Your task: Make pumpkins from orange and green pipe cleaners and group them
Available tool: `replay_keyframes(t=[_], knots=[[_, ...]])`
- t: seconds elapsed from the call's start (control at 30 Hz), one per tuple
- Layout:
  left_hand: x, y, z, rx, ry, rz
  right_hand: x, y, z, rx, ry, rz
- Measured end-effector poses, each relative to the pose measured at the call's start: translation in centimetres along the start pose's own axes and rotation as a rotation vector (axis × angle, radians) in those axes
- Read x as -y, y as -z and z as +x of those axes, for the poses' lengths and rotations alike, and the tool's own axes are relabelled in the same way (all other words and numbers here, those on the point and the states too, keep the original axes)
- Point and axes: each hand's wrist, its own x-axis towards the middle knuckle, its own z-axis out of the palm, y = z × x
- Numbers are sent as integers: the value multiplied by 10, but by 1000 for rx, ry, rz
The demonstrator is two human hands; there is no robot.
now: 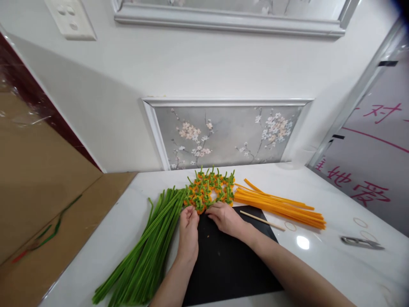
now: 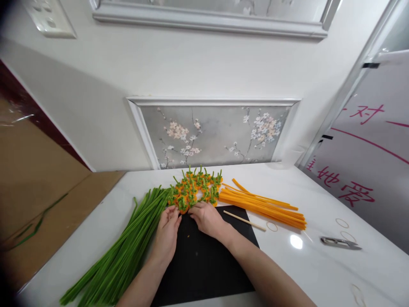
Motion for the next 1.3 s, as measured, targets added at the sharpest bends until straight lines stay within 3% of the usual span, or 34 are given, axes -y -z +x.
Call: replay_keyframes(t=[0.13, 0.3, 0.43, 0.57, 0.73, 0.87, 1.3], knots=[[-1, -6, 2, 55, 77, -48, -10, 0, 6, 2, 38, 33], [-8, -11, 2, 92, 134, -73, -3, 12, 1, 3, 31, 22], [-14, -4, -3, 96, 134, -49, 0, 29, -20, -13, -82, -60], [-16, -1, -9, 3, 123, -31, -10, 39, -37, -14, -220, -158], [-17, -7, -10, -41, 132, -54, -23, 33, -36, -37, -374, -247], [-13, -6, -2, -6, 164, -26, -26, 23, -26, -50, -471, -295], [-17, -6, 1, 53, 198, -2, -23, 15, -1, 48, -526, -315]])
